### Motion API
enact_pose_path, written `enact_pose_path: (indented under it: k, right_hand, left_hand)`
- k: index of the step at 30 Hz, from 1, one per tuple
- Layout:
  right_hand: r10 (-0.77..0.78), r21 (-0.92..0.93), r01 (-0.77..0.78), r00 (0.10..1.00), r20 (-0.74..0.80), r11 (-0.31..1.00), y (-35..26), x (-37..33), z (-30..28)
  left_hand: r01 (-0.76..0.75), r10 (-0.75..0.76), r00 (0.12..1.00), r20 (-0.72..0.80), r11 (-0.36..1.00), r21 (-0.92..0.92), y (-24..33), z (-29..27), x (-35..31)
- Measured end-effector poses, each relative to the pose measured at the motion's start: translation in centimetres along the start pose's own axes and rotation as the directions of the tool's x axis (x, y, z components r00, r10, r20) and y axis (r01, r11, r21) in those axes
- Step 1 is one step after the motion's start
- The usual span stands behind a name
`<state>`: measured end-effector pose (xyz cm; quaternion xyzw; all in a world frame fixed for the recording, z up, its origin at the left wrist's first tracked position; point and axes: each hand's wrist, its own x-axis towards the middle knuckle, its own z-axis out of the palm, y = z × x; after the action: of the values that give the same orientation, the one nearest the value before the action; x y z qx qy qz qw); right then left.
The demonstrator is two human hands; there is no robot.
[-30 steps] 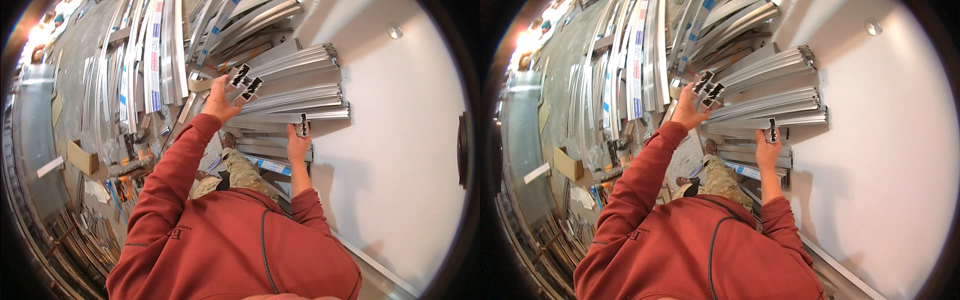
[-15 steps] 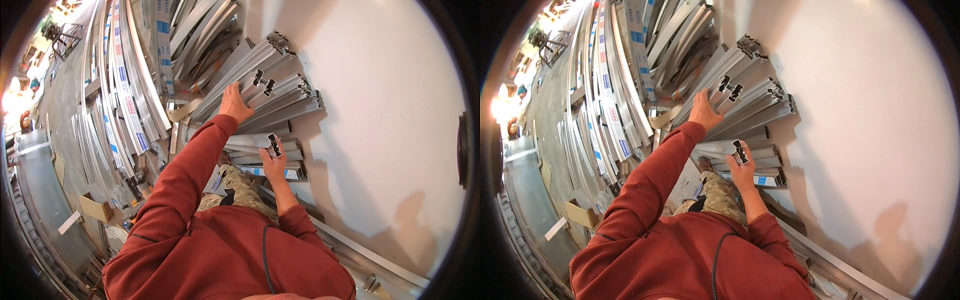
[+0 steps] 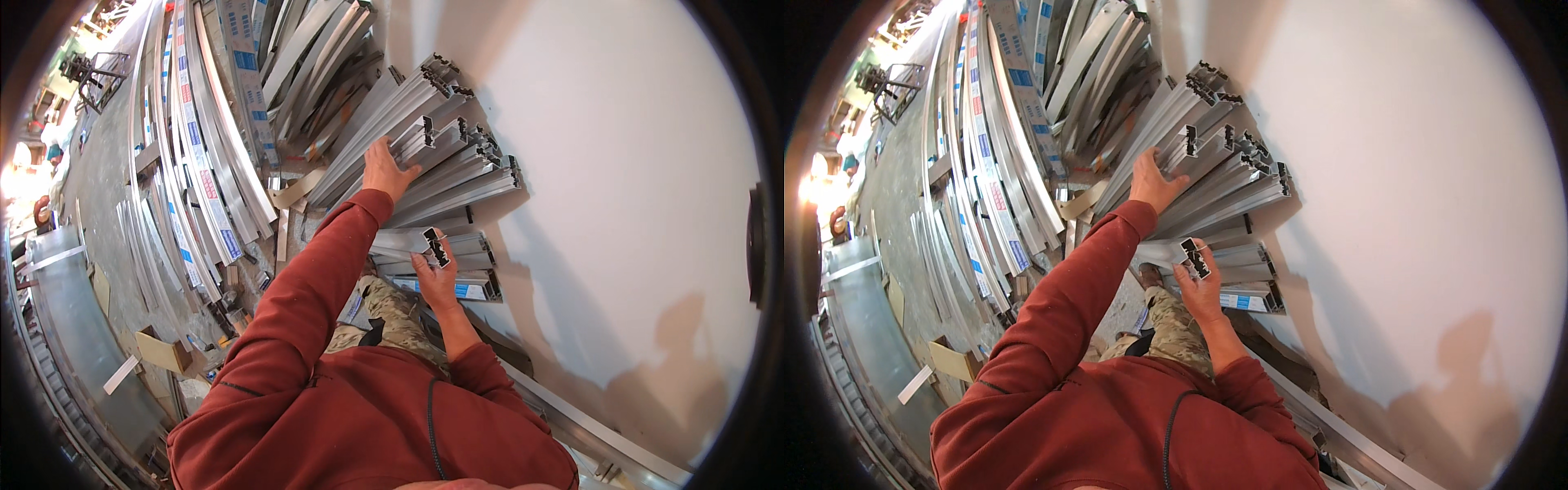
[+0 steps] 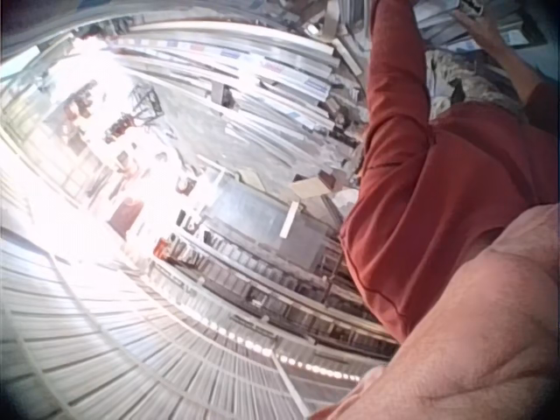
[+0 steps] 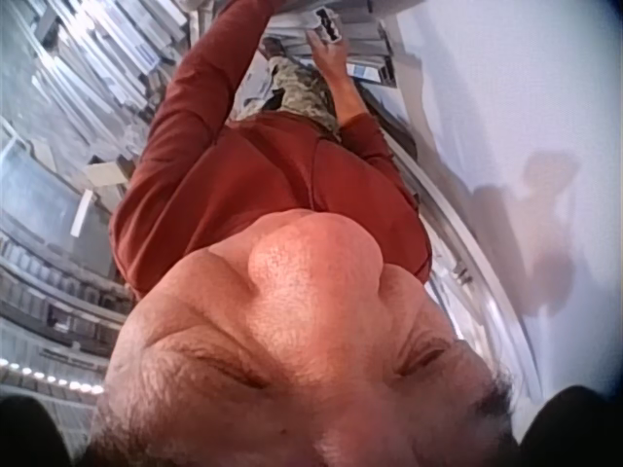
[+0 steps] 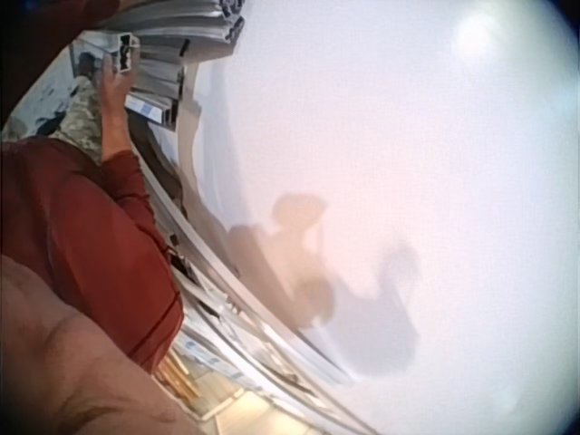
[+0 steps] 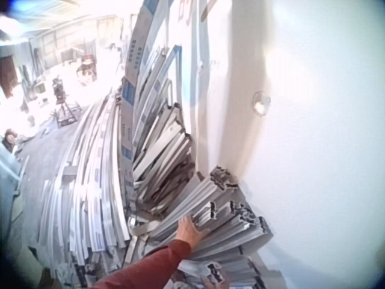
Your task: The person selects aluminum profiles from a pile, positions them on a miter saw, and cuts them to length. The person repeats this process for several profiles, handling each one individually and operating the saw to make straight cuts.
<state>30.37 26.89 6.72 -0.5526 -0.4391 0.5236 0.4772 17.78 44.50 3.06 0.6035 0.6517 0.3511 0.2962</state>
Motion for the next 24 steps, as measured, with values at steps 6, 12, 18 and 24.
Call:
enact_pose_path:
  k: [6,12,18,24]
  right_hand:
    - [0.106,0.039,-0.107,0.994,0.028,0.994,-1.2,0.3,1.1]
    - [0.16,-0.166,-0.113,0.939,0.304,0.98,2.6,-0.9,3.4]
    - [-0.194,-0.149,0.382,0.724,0.662,0.912,-0.2,-2.3,10.3]
    - [-0.332,0.074,0.51,0.437,0.836,0.857,-9.2,-7.8,15.9]
  left_hand:
    - [-0.043,0.047,0.998,-0.043,0.995,0.088,-1.6,-3.7,-2.4]
    - [0.008,-0.01,0.999,-0.053,0.999,-0.046,-6.6,-13.5,-13.1]
    - [-0.007,-0.018,0.991,-0.131,0.982,-0.189,-5.8,-23.0,-22.1]
    - [0.016,-0.143,0.952,-0.271,0.906,-0.422,-3.9,-28.9,-31.8]
